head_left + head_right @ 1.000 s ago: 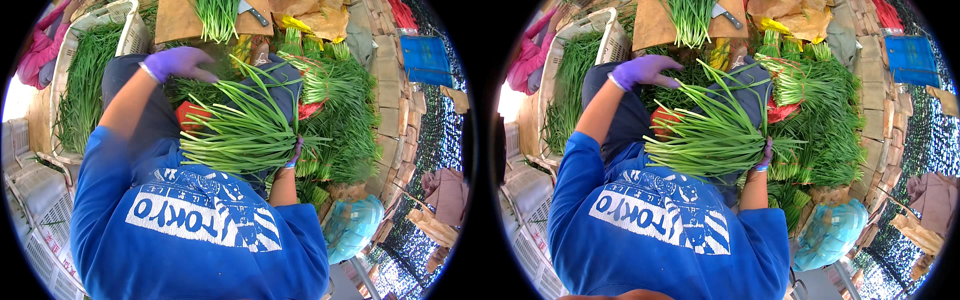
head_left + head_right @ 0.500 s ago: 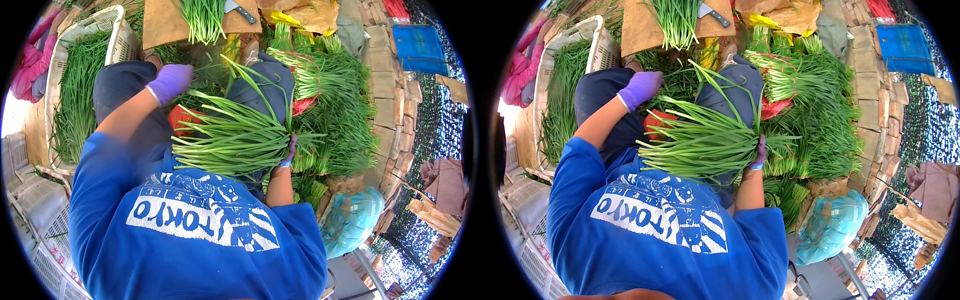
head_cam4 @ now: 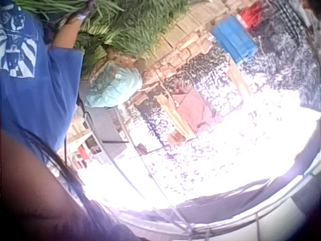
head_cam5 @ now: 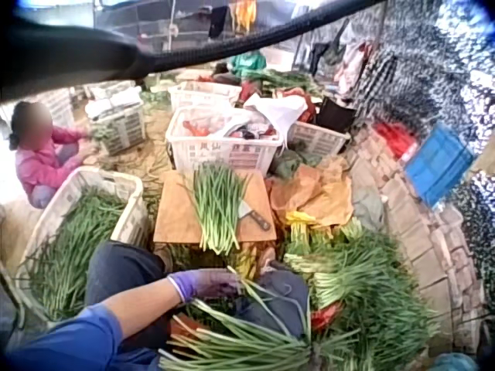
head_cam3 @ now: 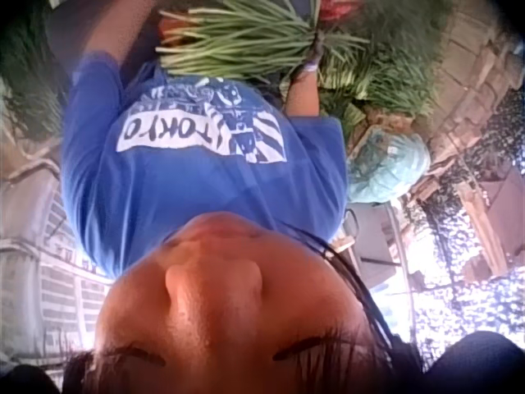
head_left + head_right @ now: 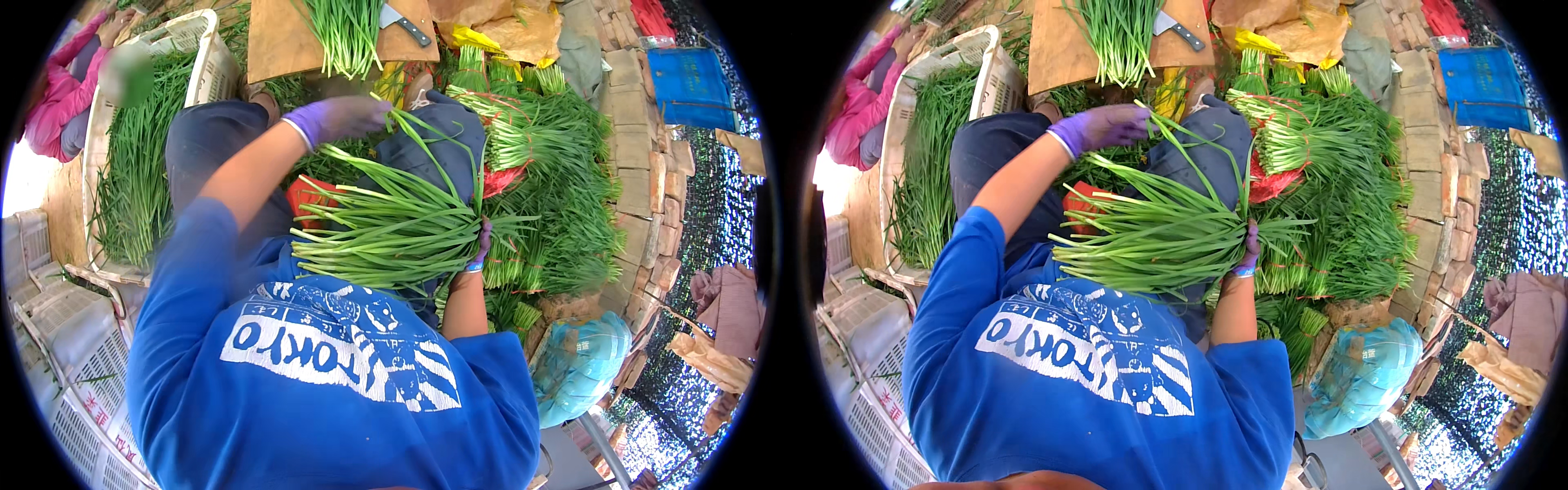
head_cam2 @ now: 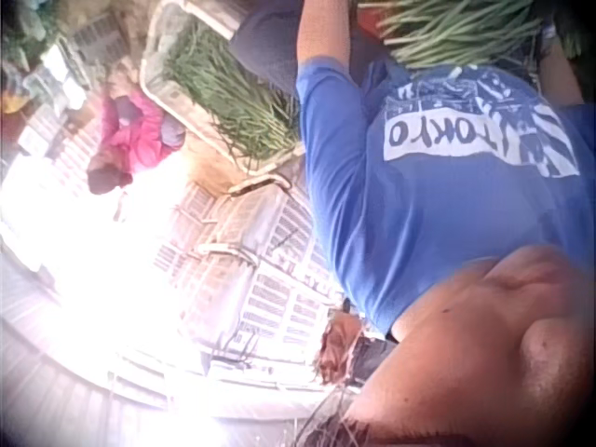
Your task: The person sorts bundles of greens by hand, picking up bunches, removing yellow or damaged leaves, and placing them into separate piles.
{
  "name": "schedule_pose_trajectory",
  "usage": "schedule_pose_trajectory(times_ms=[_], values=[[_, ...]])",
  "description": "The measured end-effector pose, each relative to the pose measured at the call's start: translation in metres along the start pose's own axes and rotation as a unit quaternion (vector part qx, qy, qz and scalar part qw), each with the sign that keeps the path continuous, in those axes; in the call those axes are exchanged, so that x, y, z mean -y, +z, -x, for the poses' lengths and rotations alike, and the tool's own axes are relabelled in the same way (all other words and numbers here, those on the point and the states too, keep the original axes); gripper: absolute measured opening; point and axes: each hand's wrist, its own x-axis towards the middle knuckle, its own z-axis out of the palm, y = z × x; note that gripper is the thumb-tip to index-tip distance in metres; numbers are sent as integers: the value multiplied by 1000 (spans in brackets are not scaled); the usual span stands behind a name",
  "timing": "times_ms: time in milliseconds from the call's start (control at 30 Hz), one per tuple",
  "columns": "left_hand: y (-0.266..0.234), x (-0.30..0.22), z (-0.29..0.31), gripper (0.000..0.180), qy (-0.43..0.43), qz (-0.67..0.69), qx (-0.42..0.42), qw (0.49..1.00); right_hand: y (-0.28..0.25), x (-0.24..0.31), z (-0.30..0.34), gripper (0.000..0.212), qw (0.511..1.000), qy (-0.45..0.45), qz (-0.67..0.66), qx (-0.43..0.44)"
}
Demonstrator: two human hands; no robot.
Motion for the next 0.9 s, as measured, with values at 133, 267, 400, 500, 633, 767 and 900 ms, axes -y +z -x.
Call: schedule_pose_trajectory(times_ms=[133, 267, 400, 500, 633, 767, 900], values=[[-10, 5, -10, 18, 126, -179, 16, 976, 3, 2, 8, 50, 993, -64, 74, 63], [-32, -7, 28, 33, 189, -400, -28, 896, -29, -2, 4, 33, 995, -62, -19, 77], [-78, -19, 68, 30, -23, -451, -150, 880, -56, -8, -5, 35, 997, -49, -42, 40], [-65, -18, 89, 40, 3, -733, -209, 647, -38, -11, -2, 36, 989, -88, -74, 92], [-8, -22, 108, 60, 205, -441, -46, 872, -13, -2, 2, 40, 995, 25, -81, 43], [71, -23, 124, 43, 165, -626, 9, 762, 4, -8, 10, 46, 991, -78, -52, 93], [63, 7, 109, 22, 363, -668, 63, 647, 41, 3, 8, 55, 999, 26, -37, -27]])
